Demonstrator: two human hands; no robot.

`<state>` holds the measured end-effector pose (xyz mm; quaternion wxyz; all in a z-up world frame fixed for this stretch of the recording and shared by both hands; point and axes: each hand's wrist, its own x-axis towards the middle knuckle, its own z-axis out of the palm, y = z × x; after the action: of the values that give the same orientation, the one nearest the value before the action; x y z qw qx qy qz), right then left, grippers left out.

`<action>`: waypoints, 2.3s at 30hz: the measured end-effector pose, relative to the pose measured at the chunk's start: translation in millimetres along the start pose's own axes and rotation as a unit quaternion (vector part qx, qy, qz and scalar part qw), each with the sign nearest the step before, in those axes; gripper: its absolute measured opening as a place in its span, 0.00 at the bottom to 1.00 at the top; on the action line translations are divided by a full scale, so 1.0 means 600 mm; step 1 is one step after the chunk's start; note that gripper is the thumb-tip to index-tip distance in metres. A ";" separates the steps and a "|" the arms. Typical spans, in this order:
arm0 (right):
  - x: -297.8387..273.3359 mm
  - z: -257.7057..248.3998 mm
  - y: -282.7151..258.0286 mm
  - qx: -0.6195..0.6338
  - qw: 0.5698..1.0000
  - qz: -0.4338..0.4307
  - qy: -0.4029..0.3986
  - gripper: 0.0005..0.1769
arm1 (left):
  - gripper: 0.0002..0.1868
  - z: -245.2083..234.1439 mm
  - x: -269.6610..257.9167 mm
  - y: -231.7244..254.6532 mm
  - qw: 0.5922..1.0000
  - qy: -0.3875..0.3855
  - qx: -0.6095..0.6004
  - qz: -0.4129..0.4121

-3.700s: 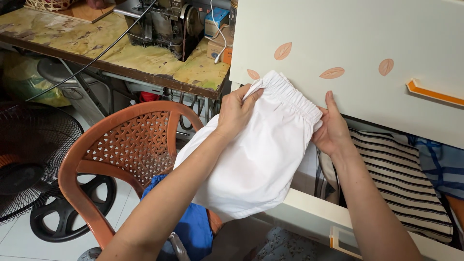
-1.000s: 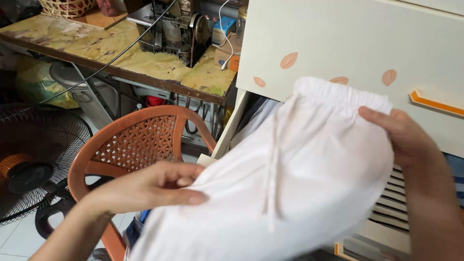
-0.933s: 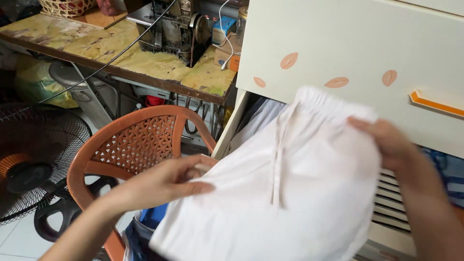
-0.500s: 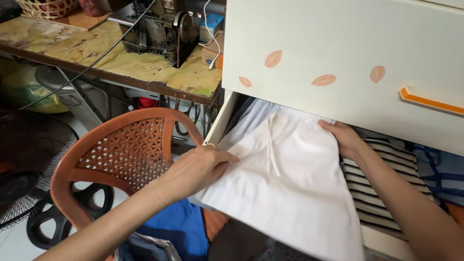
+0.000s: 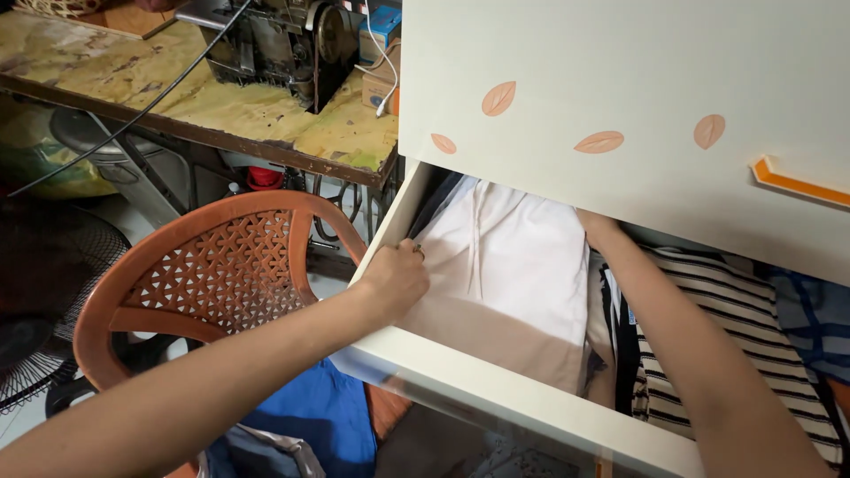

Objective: Organizing and putting various pieces of clothing into a white drawer.

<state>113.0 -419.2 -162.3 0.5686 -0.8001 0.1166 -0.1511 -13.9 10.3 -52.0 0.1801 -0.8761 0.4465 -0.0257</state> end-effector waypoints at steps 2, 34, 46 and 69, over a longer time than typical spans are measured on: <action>-0.027 0.000 -0.025 -0.110 0.990 -0.081 0.021 0.31 | 0.14 -0.002 0.015 0.007 0.996 -0.083 0.014 0.011; -0.219 0.139 -0.232 -0.481 0.794 -0.371 -0.022 0.43 | 0.32 0.103 0.109 0.066 0.986 -0.124 -0.104 -0.039; -0.113 0.207 -0.148 -0.507 0.774 -0.377 -0.040 0.48 | 0.29 0.121 0.131 0.039 0.972 -0.192 -0.122 -0.060; -0.096 0.219 -0.107 -0.500 0.816 -0.280 -0.077 0.51 | 0.21 0.299 0.132 0.029 0.932 -0.318 -0.155 -0.072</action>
<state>110.0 -262.7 -148.5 0.0302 -0.9814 -0.0973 -0.1630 57.2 -9.1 -234.4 0.1723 -0.8852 0.2999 0.3111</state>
